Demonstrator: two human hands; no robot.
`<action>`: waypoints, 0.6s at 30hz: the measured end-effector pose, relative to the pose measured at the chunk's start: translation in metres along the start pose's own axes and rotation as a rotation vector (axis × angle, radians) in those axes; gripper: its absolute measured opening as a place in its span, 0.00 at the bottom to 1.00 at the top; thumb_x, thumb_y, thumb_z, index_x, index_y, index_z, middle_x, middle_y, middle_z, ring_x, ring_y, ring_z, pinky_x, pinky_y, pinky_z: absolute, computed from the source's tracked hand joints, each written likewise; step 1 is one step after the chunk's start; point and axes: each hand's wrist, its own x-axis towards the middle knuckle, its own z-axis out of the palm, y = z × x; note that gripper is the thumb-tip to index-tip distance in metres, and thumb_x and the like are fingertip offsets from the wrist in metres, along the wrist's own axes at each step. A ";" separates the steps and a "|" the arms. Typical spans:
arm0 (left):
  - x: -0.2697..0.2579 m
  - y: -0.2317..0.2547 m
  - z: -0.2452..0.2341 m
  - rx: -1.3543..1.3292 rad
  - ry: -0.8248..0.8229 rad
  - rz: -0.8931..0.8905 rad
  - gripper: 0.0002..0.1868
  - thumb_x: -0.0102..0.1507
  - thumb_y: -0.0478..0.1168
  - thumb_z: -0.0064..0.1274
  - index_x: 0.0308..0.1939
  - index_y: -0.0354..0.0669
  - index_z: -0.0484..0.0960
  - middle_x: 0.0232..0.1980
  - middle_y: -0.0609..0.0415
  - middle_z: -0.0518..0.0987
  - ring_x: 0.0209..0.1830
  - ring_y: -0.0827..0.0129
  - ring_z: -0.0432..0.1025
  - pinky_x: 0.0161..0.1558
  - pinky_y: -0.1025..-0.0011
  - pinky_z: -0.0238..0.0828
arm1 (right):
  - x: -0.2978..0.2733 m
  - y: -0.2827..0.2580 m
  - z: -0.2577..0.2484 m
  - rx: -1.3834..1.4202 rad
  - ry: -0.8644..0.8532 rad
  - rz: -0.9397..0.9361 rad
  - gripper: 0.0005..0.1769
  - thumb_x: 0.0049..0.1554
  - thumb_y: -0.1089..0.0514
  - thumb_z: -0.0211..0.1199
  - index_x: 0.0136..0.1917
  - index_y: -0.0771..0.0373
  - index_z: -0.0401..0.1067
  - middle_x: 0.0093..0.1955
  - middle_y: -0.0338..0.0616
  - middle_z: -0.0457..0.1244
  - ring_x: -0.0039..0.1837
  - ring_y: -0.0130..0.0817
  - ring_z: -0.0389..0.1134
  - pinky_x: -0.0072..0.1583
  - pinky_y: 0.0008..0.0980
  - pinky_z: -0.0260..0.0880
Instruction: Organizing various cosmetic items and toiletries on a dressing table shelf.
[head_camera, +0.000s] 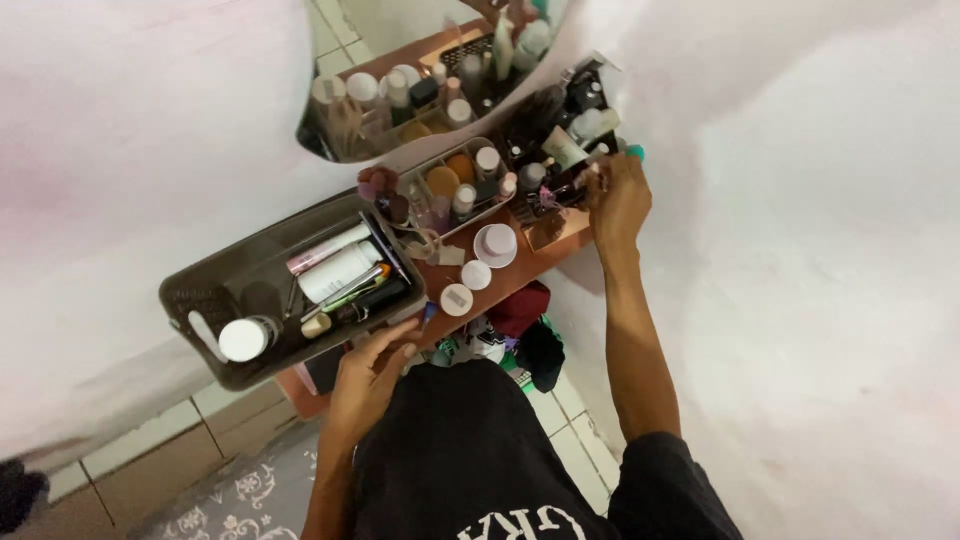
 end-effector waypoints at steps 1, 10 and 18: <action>0.003 0.000 0.001 0.008 0.001 0.045 0.21 0.66 0.40 0.55 0.63 0.49 0.81 0.51 0.54 0.87 0.43 0.69 0.79 0.46 0.72 0.75 | 0.000 0.009 0.000 0.008 0.007 0.023 0.10 0.52 0.67 0.71 0.48 0.61 0.76 0.44 0.49 0.69 0.45 0.47 0.72 0.47 0.43 0.71; -0.009 0.008 -0.035 0.052 0.103 0.253 0.19 0.66 0.37 0.56 0.62 0.43 0.80 0.54 0.47 0.84 0.52 0.60 0.79 0.52 0.66 0.73 | -0.008 -0.068 -0.032 0.162 0.127 0.133 0.16 0.63 0.62 0.71 0.62 0.66 0.74 0.49 0.50 0.67 0.45 0.42 0.68 0.46 0.39 0.68; 0.088 -0.012 -0.087 0.334 0.421 0.334 0.17 0.63 0.25 0.48 0.53 0.38 0.83 0.54 0.38 0.82 0.55 0.44 0.77 0.55 0.54 0.74 | -0.058 -0.230 -0.025 0.642 -0.311 -0.257 0.10 0.61 0.68 0.64 0.57 0.64 0.74 0.52 0.49 0.68 0.54 0.46 0.71 0.55 0.38 0.70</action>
